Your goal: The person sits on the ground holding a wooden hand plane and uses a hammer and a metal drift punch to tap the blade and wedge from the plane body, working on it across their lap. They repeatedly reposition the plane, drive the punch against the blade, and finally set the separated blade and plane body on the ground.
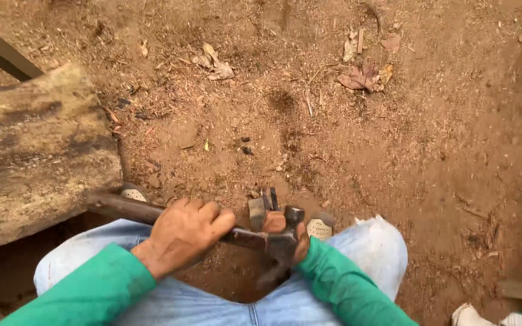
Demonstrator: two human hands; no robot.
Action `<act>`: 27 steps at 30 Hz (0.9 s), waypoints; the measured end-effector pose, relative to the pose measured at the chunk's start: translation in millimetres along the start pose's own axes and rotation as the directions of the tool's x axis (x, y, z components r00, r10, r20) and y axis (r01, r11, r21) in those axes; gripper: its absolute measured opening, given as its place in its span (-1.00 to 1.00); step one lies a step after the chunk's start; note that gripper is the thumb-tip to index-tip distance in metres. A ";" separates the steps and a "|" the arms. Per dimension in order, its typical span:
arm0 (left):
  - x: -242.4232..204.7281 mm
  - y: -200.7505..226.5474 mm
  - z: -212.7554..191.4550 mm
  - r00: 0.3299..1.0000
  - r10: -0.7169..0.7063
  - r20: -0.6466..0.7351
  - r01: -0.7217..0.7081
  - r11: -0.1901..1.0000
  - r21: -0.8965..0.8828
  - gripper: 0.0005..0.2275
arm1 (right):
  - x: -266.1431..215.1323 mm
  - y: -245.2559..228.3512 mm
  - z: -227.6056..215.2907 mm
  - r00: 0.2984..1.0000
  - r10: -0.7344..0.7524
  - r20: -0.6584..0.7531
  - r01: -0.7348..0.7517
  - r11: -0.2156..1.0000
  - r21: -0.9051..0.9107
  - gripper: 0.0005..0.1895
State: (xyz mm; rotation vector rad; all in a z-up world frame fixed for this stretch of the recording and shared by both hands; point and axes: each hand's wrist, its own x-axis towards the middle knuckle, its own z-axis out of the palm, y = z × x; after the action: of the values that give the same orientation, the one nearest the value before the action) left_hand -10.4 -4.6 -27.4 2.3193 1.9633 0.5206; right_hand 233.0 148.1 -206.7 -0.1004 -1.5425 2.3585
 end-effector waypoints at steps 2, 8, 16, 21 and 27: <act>-4.9 8.9 -9.8 0.996 -0.002 -0.093 -0.010 0.992 -0.129 -0.88 | -5.6 -13.2 31.3 0.980 -0.172 -0.095 0.140 0.951 -0.274 -0.81; 4.4 -1.0 12.6 0.999 -0.045 0.030 0.043 0.996 0.080 -0.83 | 33.5 -30.4 -34.3 0.967 -0.182 -0.176 0.075 0.870 -0.487 -0.77; 47.5 13.0 0.5 0.836 -0.513 -0.195 0.413 0.821 -0.394 -0.77 | 18.6 -27.5 -22.5 0.843 0.270 -0.465 -0.383 0.908 -0.166 -0.85; 29.3 -9.1 17.2 0.543 -0.839 -0.026 0.693 0.466 -0.551 -0.72 | 50.8 -132.1 41.8 0.957 0.005 -0.290 -0.092 0.953 -0.289 -0.76; 43.4 -24.5 27.2 0.484 -0.869 0.100 0.710 0.324 -0.625 -0.70 | 59.1 -118.6 40.5 0.971 -0.072 -0.229 -0.020 0.927 -0.376 -0.75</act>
State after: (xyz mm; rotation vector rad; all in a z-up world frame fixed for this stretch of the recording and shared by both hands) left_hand -19.9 46.6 -49.9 0.7064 2.2556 1.1257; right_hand 194.5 173.7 -76.1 -0.4325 -1.8339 1.9157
